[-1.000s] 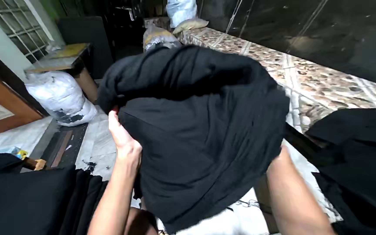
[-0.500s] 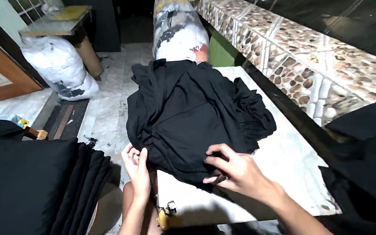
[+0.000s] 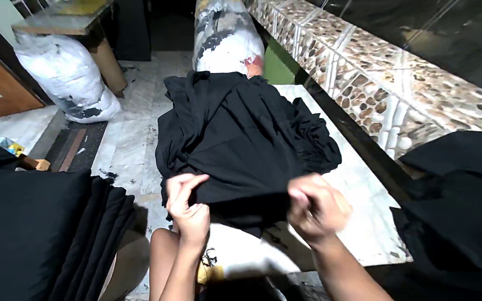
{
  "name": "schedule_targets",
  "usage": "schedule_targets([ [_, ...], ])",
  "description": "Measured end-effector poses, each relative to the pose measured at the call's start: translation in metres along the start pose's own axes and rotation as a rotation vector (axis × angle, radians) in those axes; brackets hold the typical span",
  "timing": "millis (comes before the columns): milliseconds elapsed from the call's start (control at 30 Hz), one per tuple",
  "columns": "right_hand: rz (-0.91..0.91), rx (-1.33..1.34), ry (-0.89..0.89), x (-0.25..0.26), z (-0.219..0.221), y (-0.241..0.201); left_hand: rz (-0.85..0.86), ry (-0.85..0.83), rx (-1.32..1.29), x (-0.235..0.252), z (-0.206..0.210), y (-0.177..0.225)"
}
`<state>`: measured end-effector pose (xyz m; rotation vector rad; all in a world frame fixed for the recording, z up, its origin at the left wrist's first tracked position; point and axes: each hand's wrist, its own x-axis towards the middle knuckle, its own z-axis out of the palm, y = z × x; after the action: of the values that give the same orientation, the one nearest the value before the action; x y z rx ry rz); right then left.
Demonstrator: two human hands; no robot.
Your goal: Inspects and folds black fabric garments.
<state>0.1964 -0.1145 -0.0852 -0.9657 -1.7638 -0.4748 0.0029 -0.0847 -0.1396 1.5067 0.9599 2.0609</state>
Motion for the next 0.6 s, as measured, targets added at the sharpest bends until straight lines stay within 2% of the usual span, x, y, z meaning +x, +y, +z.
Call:
schedule_targets([
  [67,0.158,-0.070,-0.032,-0.004,0.041,0.017,-0.472,-0.083,-0.569,-0.006,0.003,0.022],
  [133,0.337,-0.029,-0.227,-0.012,0.076,0.029,-0.808,-0.052,-0.832,-0.007,-0.001,0.027],
  [200,0.429,0.003,-0.308,-0.009,0.084,0.035,-0.897,-0.016,-0.892,-0.004,-0.009,0.025],
  [300,0.482,-0.056,-0.290,-0.003,0.079,0.041,-0.925,-0.006,-0.934,-0.006,-0.011,0.027],
  [367,0.520,-0.086,-0.323,0.000,0.080,0.039,-0.850,-0.039,-0.969,-0.011,-0.010,0.024],
  [400,0.522,-0.096,-0.333,0.000,0.081,0.037,-0.766,-0.057,-0.906,-0.012,-0.010,0.022],
  [433,0.514,-0.103,-0.343,0.000,0.081,0.035,-0.653,-0.070,-0.736,-0.014,-0.010,0.019],
  [533,0.468,-0.123,-0.364,-0.007,0.078,0.033,-0.195,-0.195,0.160,-0.024,-0.013,0.008],
  [600,0.455,-0.130,-0.378,-0.009,0.077,0.032,0.058,-0.250,0.541,-0.029,-0.022,0.013],
])
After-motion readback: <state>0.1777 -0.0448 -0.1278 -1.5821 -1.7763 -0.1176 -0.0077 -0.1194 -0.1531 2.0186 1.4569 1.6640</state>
